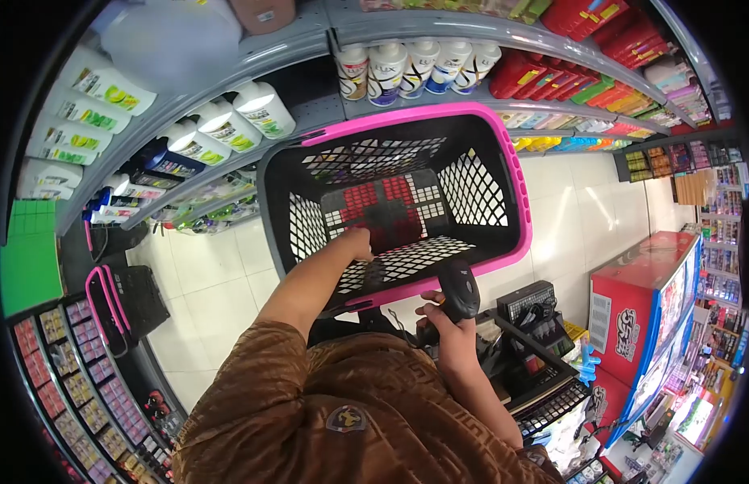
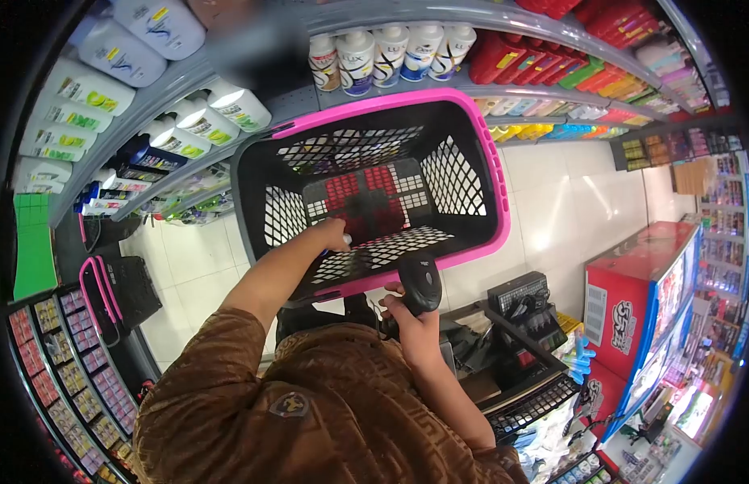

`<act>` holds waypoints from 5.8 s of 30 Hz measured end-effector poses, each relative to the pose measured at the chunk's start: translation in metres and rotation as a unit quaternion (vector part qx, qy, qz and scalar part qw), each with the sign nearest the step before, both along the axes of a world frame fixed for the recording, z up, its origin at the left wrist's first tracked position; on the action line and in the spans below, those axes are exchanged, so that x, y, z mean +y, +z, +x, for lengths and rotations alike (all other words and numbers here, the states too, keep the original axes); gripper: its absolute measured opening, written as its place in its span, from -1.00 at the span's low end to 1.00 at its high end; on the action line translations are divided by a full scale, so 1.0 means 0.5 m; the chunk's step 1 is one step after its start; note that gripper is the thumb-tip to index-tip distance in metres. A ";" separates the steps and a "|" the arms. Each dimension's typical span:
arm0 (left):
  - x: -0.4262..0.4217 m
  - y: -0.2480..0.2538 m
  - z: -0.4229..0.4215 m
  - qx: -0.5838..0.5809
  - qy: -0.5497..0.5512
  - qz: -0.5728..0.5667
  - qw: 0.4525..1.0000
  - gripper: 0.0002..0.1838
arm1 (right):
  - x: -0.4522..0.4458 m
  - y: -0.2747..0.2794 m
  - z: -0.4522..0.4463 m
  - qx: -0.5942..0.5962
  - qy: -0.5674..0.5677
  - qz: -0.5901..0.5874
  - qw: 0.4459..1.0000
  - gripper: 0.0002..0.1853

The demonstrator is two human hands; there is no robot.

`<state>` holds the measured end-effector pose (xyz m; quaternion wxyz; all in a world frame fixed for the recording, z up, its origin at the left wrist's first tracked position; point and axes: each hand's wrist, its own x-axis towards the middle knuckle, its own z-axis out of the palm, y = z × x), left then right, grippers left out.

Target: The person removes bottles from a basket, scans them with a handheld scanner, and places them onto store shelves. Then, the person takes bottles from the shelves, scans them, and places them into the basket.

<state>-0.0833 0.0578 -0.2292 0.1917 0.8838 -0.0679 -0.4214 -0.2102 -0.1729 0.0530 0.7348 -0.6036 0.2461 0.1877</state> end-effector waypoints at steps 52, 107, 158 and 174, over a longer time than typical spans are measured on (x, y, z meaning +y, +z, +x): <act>1.212 0.781 -0.188 -0.827 0.336 -0.205 0.401 -0.28 | 0.890 0.117 -0.095 -0.122 0.219 0.146 0.957 -0.80; -0.086 0.270 0.055 -0.139 0.025 -0.068 0.988 -0.42 | -0.090 -0.004 0.036 -0.056 -0.213 -0.011 0.975 -0.48; -0.084 0.017 -0.001 -0.013 -0.094 -0.011 0.995 -0.41 | -0.034 0.001 -0.017 -0.053 -0.203 -0.013 0.978 -0.68; -0.103 -0.009 0.011 -0.014 -0.095 0.039 0.995 -0.45 | -0.080 -0.008 -0.007 -0.036 -0.180 -0.022 0.983 -0.68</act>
